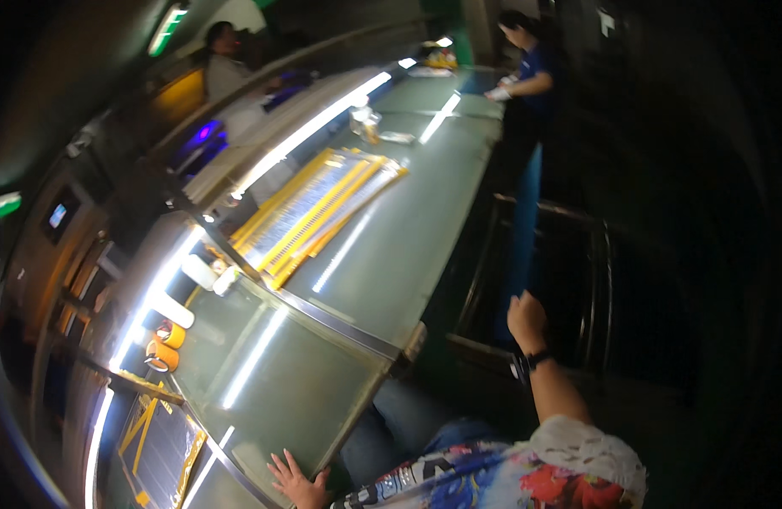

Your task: Inspecting and organizing blue industrial panels at a workstation.

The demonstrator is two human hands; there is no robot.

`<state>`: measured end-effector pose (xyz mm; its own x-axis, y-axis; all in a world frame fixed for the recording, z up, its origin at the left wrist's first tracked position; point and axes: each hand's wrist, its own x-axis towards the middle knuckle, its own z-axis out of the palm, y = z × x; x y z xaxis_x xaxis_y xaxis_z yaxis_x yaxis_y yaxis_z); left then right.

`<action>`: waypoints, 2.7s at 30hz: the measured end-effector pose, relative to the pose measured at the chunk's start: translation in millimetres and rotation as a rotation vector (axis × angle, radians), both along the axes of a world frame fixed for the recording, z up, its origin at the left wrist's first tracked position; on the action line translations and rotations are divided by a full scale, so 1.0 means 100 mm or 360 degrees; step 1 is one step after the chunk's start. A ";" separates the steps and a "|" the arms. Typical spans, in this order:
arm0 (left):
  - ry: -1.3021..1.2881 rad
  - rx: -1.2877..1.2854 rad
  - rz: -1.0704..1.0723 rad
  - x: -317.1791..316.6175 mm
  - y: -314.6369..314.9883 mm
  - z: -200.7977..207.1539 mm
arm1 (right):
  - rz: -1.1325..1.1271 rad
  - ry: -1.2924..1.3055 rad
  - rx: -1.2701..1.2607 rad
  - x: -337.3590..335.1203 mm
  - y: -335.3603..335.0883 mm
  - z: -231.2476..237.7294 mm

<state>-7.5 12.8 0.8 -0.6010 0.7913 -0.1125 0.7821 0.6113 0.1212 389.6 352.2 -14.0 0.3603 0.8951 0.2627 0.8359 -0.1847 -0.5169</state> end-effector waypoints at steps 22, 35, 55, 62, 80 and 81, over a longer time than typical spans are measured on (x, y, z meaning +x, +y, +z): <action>-0.0042 0.0088 0.0176 -0.04 0.00 -0.16 | -0.0150 0.0016 -0.0146 -0.21 0.00 0.13; -0.0029 0.0039 0.0145 0.03 0.08 0.09 | -0.0087 -0.0093 -0.0267 -0.34 0.00 0.04; 0.0020 -0.0131 0.0056 0.07 0.14 0.26 | 0.0029 -0.0042 -0.0456 -0.26 0.20 0.22; 0.0039 -0.0108 0.0046 0.09 0.14 0.29 | 0.0056 -0.0037 -0.0475 -0.26 0.26 0.32; 0.0050 -0.0063 0.0076 0.08 0.09 0.21 | 0.0090 -0.0088 -0.0286 -0.30 0.30 0.50; 0.0038 -0.0061 0.0071 0.09 0.10 0.22 | 0.0132 -0.0111 -0.0246 -0.23 0.32 0.36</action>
